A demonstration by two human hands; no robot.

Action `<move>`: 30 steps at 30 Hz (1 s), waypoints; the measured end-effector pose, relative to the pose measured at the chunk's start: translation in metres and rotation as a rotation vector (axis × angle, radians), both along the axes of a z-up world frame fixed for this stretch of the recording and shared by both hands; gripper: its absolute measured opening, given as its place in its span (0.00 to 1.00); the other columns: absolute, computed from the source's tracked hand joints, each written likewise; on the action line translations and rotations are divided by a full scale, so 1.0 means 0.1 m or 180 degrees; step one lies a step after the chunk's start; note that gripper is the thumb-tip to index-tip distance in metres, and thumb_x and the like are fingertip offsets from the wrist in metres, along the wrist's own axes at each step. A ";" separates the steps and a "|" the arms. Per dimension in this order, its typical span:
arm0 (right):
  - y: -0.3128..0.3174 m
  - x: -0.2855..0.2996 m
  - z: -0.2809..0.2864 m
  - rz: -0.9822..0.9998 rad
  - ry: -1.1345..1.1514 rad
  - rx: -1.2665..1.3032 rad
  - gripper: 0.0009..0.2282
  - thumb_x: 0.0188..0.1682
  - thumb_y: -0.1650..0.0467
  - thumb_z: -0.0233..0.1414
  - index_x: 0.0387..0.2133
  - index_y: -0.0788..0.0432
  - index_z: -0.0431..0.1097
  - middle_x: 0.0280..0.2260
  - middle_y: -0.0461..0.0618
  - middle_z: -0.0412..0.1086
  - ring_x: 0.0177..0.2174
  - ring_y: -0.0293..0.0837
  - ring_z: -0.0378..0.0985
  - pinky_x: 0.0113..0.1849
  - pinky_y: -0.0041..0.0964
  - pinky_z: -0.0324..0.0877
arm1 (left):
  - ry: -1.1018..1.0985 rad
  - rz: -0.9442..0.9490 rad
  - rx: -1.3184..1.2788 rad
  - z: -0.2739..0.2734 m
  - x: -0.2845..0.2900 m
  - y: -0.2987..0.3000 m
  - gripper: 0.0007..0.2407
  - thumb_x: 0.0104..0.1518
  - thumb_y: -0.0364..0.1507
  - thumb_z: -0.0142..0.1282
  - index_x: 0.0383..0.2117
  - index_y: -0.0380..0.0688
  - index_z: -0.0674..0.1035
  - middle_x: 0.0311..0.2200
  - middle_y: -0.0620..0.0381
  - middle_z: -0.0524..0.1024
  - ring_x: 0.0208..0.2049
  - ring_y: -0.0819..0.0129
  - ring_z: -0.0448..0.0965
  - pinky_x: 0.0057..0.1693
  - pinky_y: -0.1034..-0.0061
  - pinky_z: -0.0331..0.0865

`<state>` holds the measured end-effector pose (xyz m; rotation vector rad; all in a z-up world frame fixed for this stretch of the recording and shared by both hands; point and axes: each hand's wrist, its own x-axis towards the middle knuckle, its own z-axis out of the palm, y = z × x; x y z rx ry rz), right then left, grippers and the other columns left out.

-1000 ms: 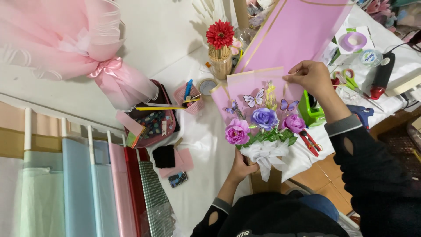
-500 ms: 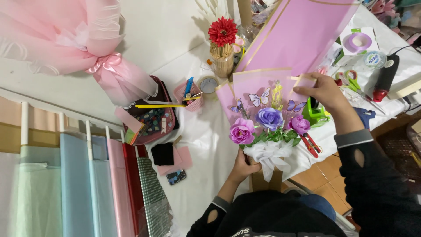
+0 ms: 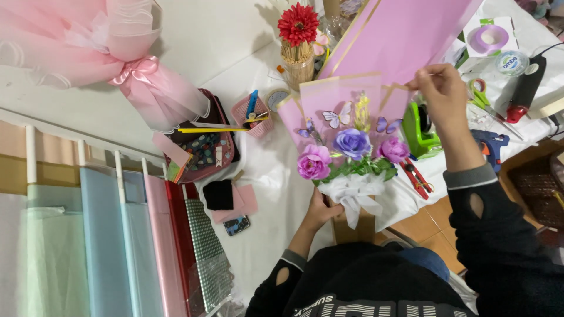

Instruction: The person wraps a small bouquet of purple and blue artificial flowers in a sheet of pink paper. They fold the paper around the stems and adjust the arrangement while holding it on a workbench.

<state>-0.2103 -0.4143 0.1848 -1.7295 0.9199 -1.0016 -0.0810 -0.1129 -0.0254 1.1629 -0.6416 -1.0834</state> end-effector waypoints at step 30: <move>2.23 -0.02 -0.56 0.0305 -0.0350 0.0966 0.45 0.36 0.71 0.66 0.66 0.75 0.45 0.58 0.79 0.57 0.59 0.72 0.59 0.58 0.65 0.53 | -0.2949 0.1415 -0.0883 1.60 -0.47 -0.18 0.44 0.39 0.25 0.70 0.68 0.31 0.59 0.67 0.31 0.57 0.66 0.35 0.57 0.66 0.52 0.57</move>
